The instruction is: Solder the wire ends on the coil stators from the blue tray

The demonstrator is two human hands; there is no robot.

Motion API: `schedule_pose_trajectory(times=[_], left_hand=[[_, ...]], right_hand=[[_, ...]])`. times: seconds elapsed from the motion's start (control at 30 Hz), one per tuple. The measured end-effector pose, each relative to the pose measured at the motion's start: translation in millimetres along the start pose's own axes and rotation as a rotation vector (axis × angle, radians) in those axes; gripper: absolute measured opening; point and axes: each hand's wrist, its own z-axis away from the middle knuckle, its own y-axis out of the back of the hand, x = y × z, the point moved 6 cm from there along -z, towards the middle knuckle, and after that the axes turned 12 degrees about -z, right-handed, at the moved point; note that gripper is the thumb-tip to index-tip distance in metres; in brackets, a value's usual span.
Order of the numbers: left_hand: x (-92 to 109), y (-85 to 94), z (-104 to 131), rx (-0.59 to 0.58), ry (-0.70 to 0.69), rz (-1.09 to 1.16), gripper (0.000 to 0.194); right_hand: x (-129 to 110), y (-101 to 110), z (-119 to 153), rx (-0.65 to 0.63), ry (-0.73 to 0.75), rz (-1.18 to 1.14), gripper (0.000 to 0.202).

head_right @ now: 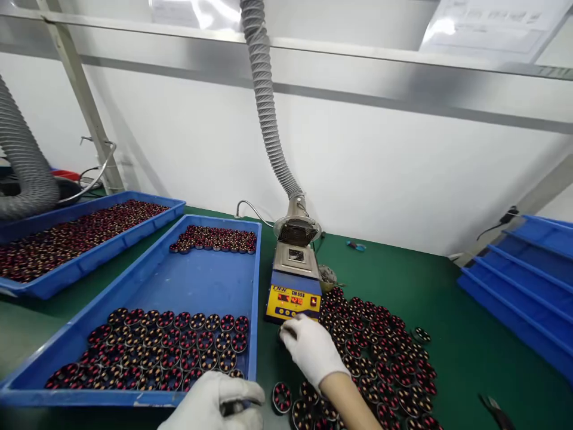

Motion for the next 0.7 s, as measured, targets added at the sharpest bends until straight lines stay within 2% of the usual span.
schedule_pose_trajectory(times=[0.1, 0.17, 0.23, 0.3, 0.33, 0.43, 0.5, 0.6, 0.63, 0.7], left_hand=[[13.6, 0.1, -2.7, -0.005, -0.086, -0.006, 0.023], [17.6, 3.7, -4.2, -0.032, -0.065, -0.039, 0.022], [21.3, 14.0, -7.5, -0.04, -0.009, -0.097, 0.02], [32.3, 33.8, -14.5, 0.035, -0.01, -0.145, 0.019], [41.8, 47.3, -19.0, 0.123, -0.044, -0.166, 0.02], [82.8, 89.7, -27.8, 0.521, -0.259, -0.264, 0.027], [111.0, 103.9, -28.9, 0.744, -0.431, -0.367, 0.044], [139.1, 100.8, -29.7, 0.972, -0.647, -0.496, 0.059], [143.2, 96.9, -29.8, 1.046, -0.684, -0.512, 0.059], [143.4, 90.5, -31.4, 1.174, -0.664, -0.485, 0.052]], right_hand=[[20.1, -21.7, 2.1, -0.009, -0.043, 0.021, 0.019], [25.8, -25.8, 0.9, 0.01, -0.064, -0.034, 0.017], [28.6, -19.4, -1.8, 0.018, -0.076, -0.164, 0.012], [27.5, -2.7, -7.0, 0.033, -0.058, -0.347, 0.002], [24.9, 9.0, -10.7, 0.052, -0.031, -0.443, 0.007], [7.6, 48.8, -21.5, 0.135, 0.114, -0.67, 0.03], [-9.9, 71.5, -23.2, 0.192, 0.235, -0.875, 0.041], [-34.4, 90.2, -13.8, 0.285, 0.361, -1.272, 0.049], [-40.8, 91.2, -8.9, 0.313, 0.365, -1.367, 0.049], [-51.4, 88.5, 0.5, 0.349, 0.325, -1.46, 0.045]])
